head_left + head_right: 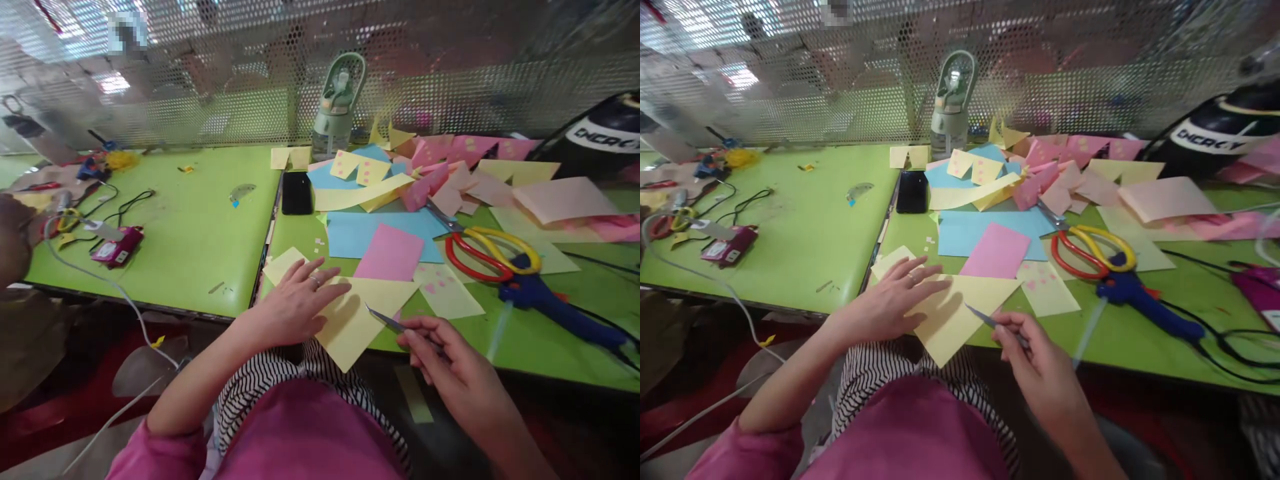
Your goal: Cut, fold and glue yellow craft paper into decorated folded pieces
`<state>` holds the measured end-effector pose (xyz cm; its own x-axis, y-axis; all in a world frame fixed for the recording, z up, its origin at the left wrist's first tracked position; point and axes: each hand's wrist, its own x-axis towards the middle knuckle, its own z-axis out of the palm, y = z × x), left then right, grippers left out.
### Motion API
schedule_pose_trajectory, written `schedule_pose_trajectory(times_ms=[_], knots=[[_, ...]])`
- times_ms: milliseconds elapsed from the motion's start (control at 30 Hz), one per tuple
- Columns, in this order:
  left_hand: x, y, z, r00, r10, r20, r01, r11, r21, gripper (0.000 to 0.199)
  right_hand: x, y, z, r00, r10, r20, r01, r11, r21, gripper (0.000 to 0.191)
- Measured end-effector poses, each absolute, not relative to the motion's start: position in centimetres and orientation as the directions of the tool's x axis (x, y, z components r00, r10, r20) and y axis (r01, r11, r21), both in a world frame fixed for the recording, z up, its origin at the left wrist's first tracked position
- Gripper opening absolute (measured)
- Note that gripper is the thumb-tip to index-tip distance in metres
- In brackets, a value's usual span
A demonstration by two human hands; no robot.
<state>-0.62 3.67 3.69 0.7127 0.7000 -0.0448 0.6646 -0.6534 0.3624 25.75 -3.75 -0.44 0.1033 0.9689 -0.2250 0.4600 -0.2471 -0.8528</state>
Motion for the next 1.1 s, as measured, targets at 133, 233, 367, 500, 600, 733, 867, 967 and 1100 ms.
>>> schedule_pose_trajectory(times_ms=[133,233,367,500,600,733,867,967,1100], knots=[[0.9,6.2,3.2,0.739,0.651,-0.174,0.669,-0.677,0.306,0.061,25.9,-4.7,-0.8,0.167,0.963,-0.212,0.442,-0.265,-0.857,0.049],[0.4,6.9,3.1,0.719,0.666,-0.196,0.687,-0.64,0.345,0.051,26.0,-5.0,-0.9,0.198,0.959,-0.201,0.431,-0.269,-0.861,0.048],[-0.2,7.7,2.8,0.735,0.655,-0.177,0.661,-0.631,0.407,0.048,25.9,-5.0,-0.7,0.197,0.952,-0.236,0.403,-0.298,-0.865,0.045],[-0.2,8.4,2.5,0.749,0.642,-0.165,0.65,-0.665,0.368,0.067,25.6,-5.3,-0.2,0.188,0.943,-0.275,0.445,-0.332,-0.832,0.038],[-0.3,8.5,2.3,0.77,0.616,-0.168,0.627,-0.679,0.382,0.055,25.2,-6.0,-0.1,0.204,0.938,-0.28,0.462,-0.344,-0.817,0.036],[-0.6,8.7,2.2,0.764,0.631,-0.133,0.62,-0.662,0.423,0.036,24.5,-6.8,0.0,0.159,0.93,-0.331,0.355,-0.367,-0.86,0.043],[-1.0,9.0,2.4,0.68,0.718,-0.15,0.692,-0.56,0.455,0.01,23.9,-7.3,0.0,0.132,0.915,-0.381,0.214,-0.401,-0.891,0.046],[-1.3,8.7,2.6,0.684,0.715,-0.146,0.679,-0.55,0.486,0.016,23.8,-7.6,-0.5,0.124,0.898,-0.422,0.145,-0.437,-0.888,0.043],[-1.2,7.9,2.3,0.727,0.674,-0.136,0.659,-0.628,0.413,0.03,23.7,-8.3,-1.3,0.125,0.87,-0.477,0.049,-0.486,-0.873,0.043]])
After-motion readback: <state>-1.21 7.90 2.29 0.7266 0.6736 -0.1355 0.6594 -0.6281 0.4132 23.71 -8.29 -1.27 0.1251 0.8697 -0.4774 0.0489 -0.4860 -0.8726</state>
